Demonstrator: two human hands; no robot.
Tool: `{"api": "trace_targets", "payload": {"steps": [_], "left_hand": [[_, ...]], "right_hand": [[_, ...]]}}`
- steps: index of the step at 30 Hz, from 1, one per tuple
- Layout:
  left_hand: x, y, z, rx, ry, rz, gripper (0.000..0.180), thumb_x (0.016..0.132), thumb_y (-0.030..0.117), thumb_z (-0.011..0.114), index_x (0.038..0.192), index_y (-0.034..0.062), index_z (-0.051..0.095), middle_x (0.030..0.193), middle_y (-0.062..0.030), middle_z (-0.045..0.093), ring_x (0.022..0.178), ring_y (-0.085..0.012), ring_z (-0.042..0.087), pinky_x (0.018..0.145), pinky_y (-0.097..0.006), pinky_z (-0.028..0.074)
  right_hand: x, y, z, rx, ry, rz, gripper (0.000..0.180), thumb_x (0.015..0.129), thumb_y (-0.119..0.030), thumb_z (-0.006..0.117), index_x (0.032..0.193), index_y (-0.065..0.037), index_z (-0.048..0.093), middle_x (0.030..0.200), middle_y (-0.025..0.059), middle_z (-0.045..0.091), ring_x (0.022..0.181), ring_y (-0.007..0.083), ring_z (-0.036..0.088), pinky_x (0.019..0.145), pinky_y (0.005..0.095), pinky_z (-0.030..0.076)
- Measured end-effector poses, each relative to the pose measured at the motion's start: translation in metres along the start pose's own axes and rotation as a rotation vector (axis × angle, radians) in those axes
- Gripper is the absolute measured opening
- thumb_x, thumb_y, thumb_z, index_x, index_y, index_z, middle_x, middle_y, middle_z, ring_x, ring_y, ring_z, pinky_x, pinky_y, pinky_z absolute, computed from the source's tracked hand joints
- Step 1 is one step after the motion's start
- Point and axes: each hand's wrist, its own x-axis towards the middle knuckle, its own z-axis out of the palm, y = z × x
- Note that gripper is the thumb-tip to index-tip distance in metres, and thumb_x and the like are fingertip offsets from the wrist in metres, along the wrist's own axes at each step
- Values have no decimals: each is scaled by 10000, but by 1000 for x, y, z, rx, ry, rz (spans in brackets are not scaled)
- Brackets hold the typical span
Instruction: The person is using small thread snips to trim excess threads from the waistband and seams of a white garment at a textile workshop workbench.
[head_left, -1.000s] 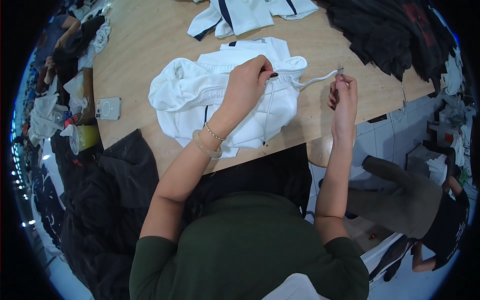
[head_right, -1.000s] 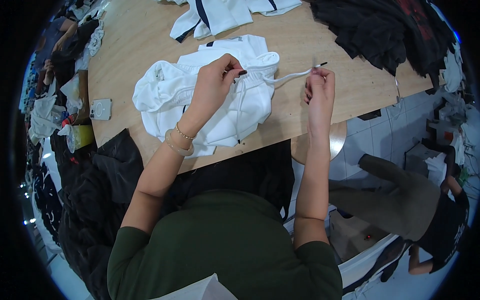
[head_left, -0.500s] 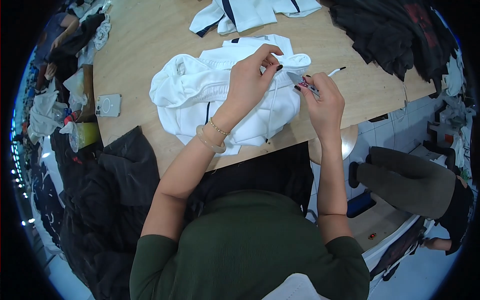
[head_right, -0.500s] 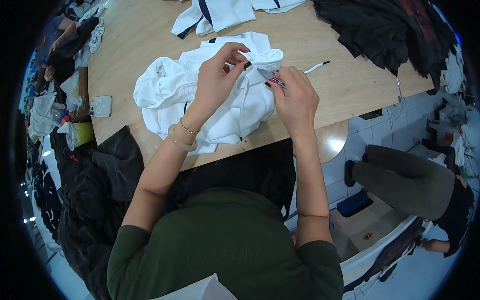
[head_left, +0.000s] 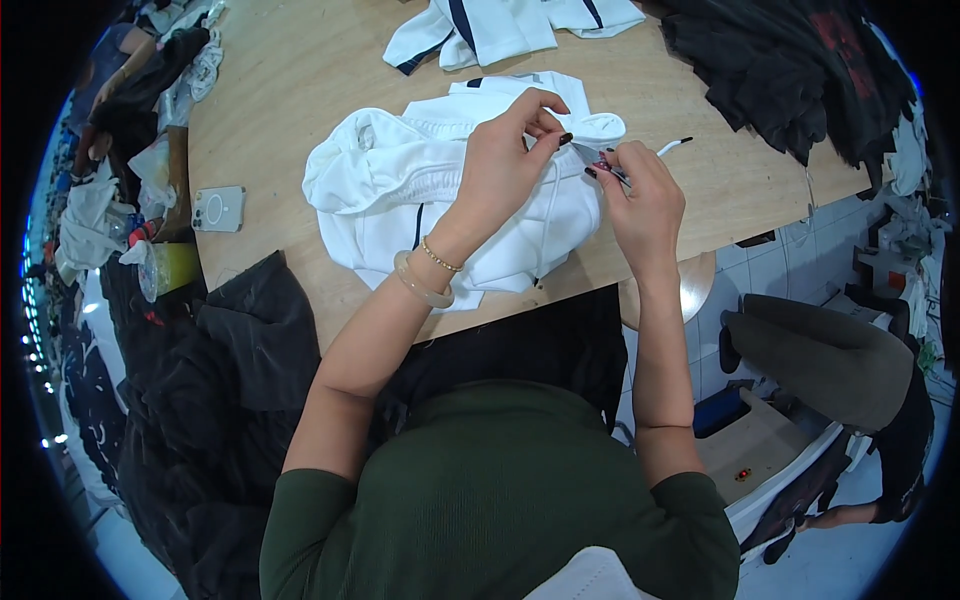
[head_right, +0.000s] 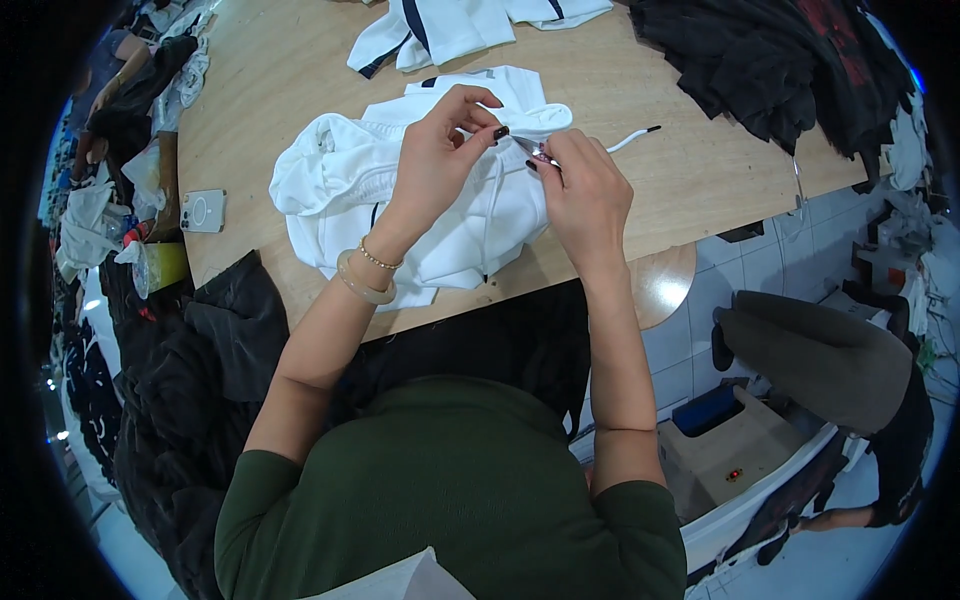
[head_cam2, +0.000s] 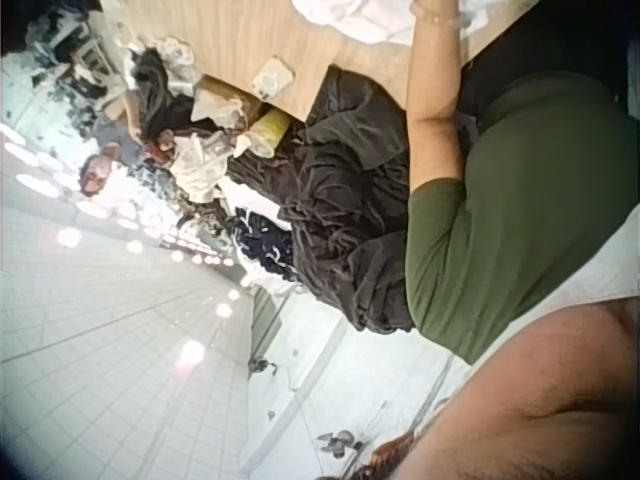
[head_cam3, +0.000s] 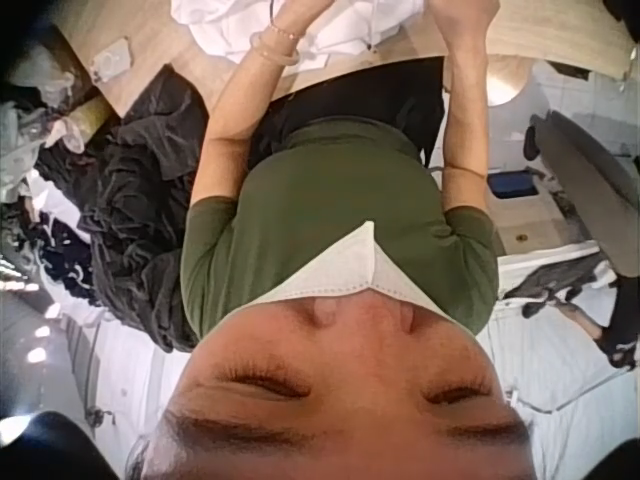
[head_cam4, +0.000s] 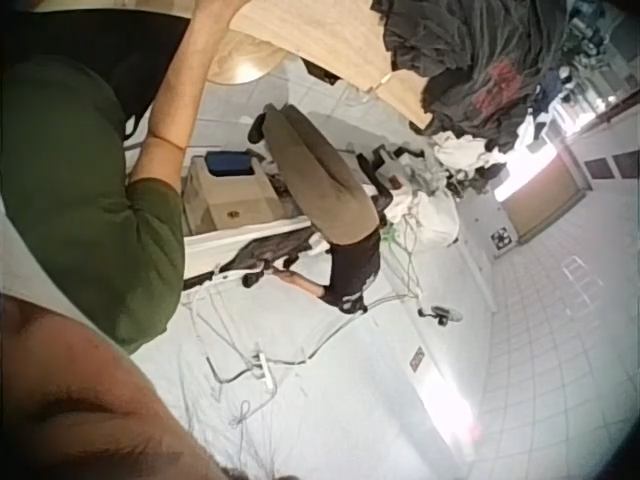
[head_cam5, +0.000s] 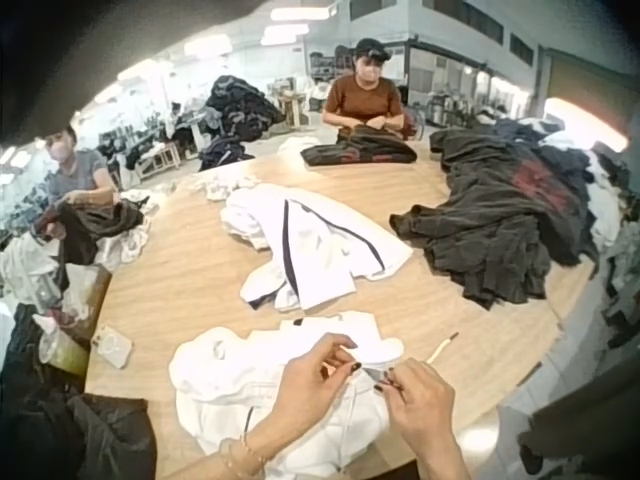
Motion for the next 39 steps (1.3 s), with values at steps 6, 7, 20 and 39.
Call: {"api": "trace_targets", "payload": {"steps": [6,7,20,39], "left_hand": [[-38,25,7,-50,100,70,193,811,31,652,995,52,597,799,-46,660,691,-138,623,591,-263,473],[-56,30,15,-77,-17,74,175,817,27,644,986,49,603,811,-35,653,692,-150,614,606,-267,477],[-109,37,2,248,-581,242,151,753,80,663,900,110,671,941,-48,604,994,-223,552,819,-336,456],[-97,-92,-196,-227,494,-716,270,936,110,433,1057,-4,645,850,-31,630,751,-83,585,647,-226,474]], "right_hand": [[-2,22,-14,335,93,333,137,799,-36,680,861,-3,563,838,83,635,730,148,598,663,258,469],[-2,26,-18,437,159,392,136,810,-23,681,881,11,570,849,83,641,740,120,591,683,241,472],[3,48,-7,521,207,379,185,869,-91,658,999,-4,561,860,36,573,714,98,504,693,234,437],[45,85,29,912,-484,1015,179,919,-239,555,812,-103,506,561,-46,412,420,68,329,406,238,268]]}}
